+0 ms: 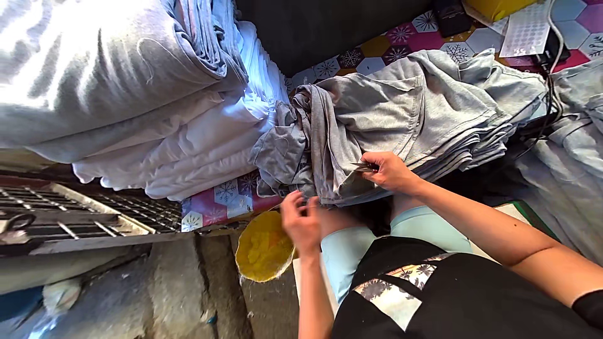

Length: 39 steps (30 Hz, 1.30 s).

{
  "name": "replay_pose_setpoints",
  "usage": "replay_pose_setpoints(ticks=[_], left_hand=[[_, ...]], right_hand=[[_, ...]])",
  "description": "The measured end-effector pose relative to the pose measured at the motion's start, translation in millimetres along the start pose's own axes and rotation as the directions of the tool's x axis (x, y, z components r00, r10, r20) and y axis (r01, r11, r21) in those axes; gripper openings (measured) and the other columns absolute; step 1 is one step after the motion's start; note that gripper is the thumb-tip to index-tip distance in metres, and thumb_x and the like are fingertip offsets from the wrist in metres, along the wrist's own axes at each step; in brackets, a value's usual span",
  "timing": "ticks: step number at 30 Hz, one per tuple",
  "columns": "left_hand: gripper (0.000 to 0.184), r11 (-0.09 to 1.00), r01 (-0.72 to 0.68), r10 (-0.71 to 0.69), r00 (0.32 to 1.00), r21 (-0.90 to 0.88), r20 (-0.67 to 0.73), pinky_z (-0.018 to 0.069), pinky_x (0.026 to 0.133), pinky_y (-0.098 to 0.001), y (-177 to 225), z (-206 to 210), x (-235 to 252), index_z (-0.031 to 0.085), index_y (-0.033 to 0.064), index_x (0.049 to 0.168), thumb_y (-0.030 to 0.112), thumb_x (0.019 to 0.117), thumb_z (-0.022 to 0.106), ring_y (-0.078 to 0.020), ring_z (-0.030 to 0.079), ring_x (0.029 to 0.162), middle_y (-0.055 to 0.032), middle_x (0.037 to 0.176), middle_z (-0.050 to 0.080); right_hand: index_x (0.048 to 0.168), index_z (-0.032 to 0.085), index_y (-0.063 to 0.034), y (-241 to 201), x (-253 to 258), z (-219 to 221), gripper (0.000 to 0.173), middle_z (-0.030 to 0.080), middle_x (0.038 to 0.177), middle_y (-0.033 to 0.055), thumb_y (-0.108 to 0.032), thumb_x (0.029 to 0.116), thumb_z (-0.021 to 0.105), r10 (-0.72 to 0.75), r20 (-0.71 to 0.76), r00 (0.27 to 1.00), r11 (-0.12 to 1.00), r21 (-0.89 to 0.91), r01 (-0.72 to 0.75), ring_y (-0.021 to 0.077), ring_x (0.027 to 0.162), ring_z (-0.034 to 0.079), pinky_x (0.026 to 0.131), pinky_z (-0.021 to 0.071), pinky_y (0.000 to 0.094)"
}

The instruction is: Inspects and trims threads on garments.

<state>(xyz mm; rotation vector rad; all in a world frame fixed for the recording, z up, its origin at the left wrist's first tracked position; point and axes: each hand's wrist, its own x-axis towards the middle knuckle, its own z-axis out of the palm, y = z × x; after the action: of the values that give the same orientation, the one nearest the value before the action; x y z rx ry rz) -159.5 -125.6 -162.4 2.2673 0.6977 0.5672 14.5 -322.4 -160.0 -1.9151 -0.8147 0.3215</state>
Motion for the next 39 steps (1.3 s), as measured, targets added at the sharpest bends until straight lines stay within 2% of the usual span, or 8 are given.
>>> replay_pose_setpoints(ticks=[10, 15, 17, 21, 24, 27, 32, 39], left_hand=[[0.020, 0.895, -0.446, 0.446, 0.888, 0.028, -0.115, 0.0555, 0.076, -0.0266, -3.7, 47.0, 5.8, 0.066, -0.0047, 0.089, -0.013, 0.0713, 0.064, -0.0211, 0.065, 0.089, -0.0177, 0.100, 0.064], [0.020, 0.893, -0.320, 0.178, 0.897, 0.317, 0.404, 0.0548, 0.093, -0.0499, -12.6, 39.7, -17.9, 0.074, -0.0035, 0.101, -0.006, 0.0918, 0.056, -0.0396, 0.065, 0.111, -0.0225, 0.114, 0.069], [0.024, 0.888, -0.208, -0.026, 0.868, 0.410, 0.496, 0.0524, 0.096, -0.0497, 2.0, 33.9, -24.3, 0.073, -0.0033, 0.109, -0.002, 0.0961, 0.053, -0.0374, 0.064, 0.116, -0.0214, 0.119, 0.068], [0.018, 0.881, -0.454, 0.439, 0.889, 0.134, 0.132, 0.0590, 0.089, -0.0417, -4.6, 62.4, -35.2, 0.074, -0.0034, 0.106, 0.005, 0.0932, 0.064, -0.0334, 0.070, 0.105, -0.0211, 0.112, 0.071], [0.030, 0.853, -0.509, 0.492, 0.857, 0.111, 0.154, 0.0576, 0.086, -0.0460, -9.9, 95.9, -21.2, 0.073, 0.0055, 0.122, 0.017, 0.0944, 0.070, -0.0348, 0.067, 0.106, -0.0202, 0.127, 0.065], [0.013, 0.852, -0.509, 0.496, 0.860, 0.126, 0.123, 0.0583, 0.083, -0.0447, -23.8, 116.4, -18.1, 0.079, 0.0063, 0.101, 0.009, 0.0946, 0.068, -0.0346, 0.068, 0.101, -0.0178, 0.121, 0.068], [0.014, 0.870, -0.487, 0.486, 0.874, 0.074, 0.033, 0.0603, 0.086, -0.0364, -13.7, 98.5, -51.5, 0.074, -0.0040, 0.093, 0.003, 0.0960, 0.061, -0.0285, 0.074, 0.094, -0.0175, 0.097, 0.074], [0.010, 0.885, -0.465, 0.465, 0.885, 0.038, 0.012, 0.0607, 0.084, -0.0330, -11.9, 98.7, -66.8, 0.074, -0.0055, 0.090, -0.001, 0.0902, 0.065, -0.0271, 0.075, 0.087, -0.0177, 0.089, 0.075]], right_hand=[[0.108, 0.069, 0.0039, 57.4, -4.5, -8.1, 0.023, 0.068, 0.103, 0.0272, 0.004, 0.0851, 0.064, -0.207, -0.357, 0.911, 0.780, -0.622, -0.067, 0.0428, 0.061, 0.066, 0.047, 0.0502, 0.0558], [0.112, 0.067, -0.0022, 50.5, -60.8, -20.4, 0.026, 0.065, 0.109, 0.0236, -0.003, 0.0863, 0.072, 0.122, 0.036, 0.992, 0.734, -0.676, -0.066, 0.0412, 0.064, 0.066, 0.052, 0.0531, 0.0576], [0.121, 0.066, -0.0046, 43.1, -78.8, -19.7, 0.032, 0.068, 0.111, 0.0207, -0.008, 0.0886, 0.070, 0.306, 0.127, 0.943, 0.765, -0.623, -0.164, 0.0418, 0.077, 0.069, 0.062, 0.0537, 0.0605], [0.105, 0.071, -0.0002, 37.1, -98.1, -12.6, 0.018, 0.071, 0.094, 0.0180, -0.008, 0.0882, 0.073, 0.295, 0.012, 0.955, 0.915, -0.293, -0.279, 0.0366, 0.085, 0.070, 0.073, 0.0541, 0.0600], [0.103, 0.072, -0.0029, 34.6, -96.7, -3.6, 0.015, 0.071, 0.093, 0.0154, -0.013, 0.0922, 0.071, 0.348, 0.082, 0.934, 0.922, -0.211, -0.325, 0.0322, 0.088, 0.070, 0.079, 0.0542, 0.0571], [0.105, 0.072, -0.0030, 35.8, -95.9, 2.0, 0.017, 0.072, 0.095, 0.0157, -0.017, 0.0954, 0.068, 0.372, 0.151, 0.916, 0.916, -0.222, -0.336, 0.0321, 0.091, 0.070, 0.081, 0.0534, 0.0569], [0.094, 0.070, -0.0012, 34.1, -89.1, 6.9, 0.020, 0.063, 0.078, 0.0028, -0.019, 0.1013, 0.065, 0.450, 0.199, 0.871, 0.864, 0.151, -0.481, 0.0064, 0.071, 0.057, 0.071, 0.0482, 0.0278], [0.082, 0.069, -0.0017, 17.5, -62.9, 50.6, 0.028, 0.059, 0.066, -0.0022, -0.020, 0.1026, 0.064, 0.477, 0.189, 0.858, 0.789, 0.338, -0.513, 0.0020, 0.060, 0.051, 0.062, 0.0440, 0.0226]])
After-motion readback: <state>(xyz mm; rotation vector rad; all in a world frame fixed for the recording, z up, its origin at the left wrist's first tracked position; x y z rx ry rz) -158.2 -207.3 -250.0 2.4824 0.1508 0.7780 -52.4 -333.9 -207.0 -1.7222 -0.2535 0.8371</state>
